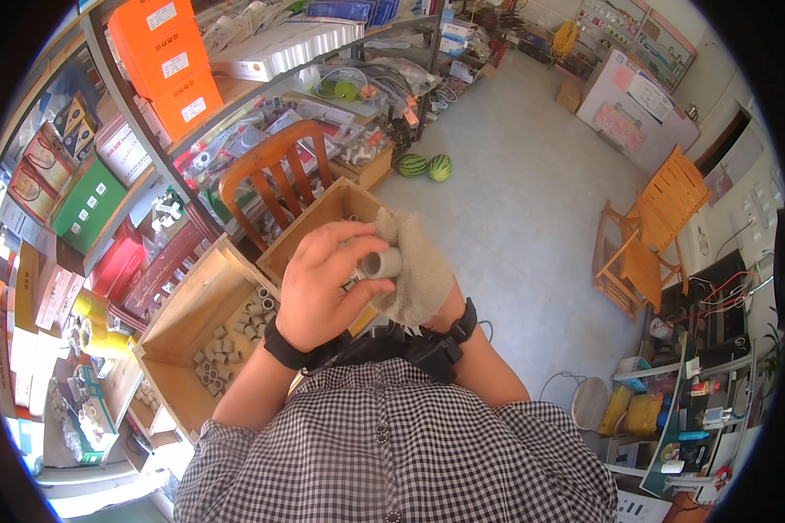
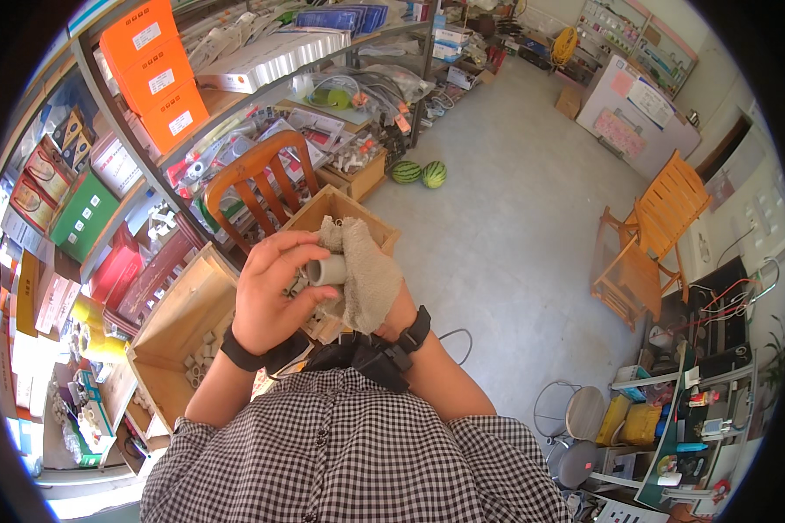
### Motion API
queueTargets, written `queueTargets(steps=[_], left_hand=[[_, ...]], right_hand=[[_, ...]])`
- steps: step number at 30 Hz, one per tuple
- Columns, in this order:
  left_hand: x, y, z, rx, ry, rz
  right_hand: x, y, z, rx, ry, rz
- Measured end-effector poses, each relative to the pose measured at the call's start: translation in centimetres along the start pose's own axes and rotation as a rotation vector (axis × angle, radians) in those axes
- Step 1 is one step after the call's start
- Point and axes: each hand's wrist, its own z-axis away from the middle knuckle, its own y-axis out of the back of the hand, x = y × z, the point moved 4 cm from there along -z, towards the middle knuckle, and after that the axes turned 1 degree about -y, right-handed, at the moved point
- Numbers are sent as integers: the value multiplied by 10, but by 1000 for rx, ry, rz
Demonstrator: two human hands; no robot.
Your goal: The person repeatedly picks small cylindrical metal parts from a wooden crate, wipes each with a cloth, and returns them to the crate. The process is repeated continuously throughout the clip.
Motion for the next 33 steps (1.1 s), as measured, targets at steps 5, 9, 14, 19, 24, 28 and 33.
queueTargets(steps=[5,9,14,19,24,28,33], left_hand=[[-16,5,4,141,203,195],[-24,1,7,108,262,265],[-28,-2,6,-39,284,407],[-23,-5,6,-159,296,701],[-15,-13,7,-171,329,888],[-11,-12,6,-42,231,949],[-16,-4,3,112,80,850]], right_hand=[[-10,-3,-5,9,230,294],[-17,-11,-8,-172,385,903],[3,3,1,-192,-97,177],[11,10,3,-214,134,508],[13,9,7,-185,161,495],[11,7,8,-130,-42,134],[-6,3,13,-41,-23,117]])
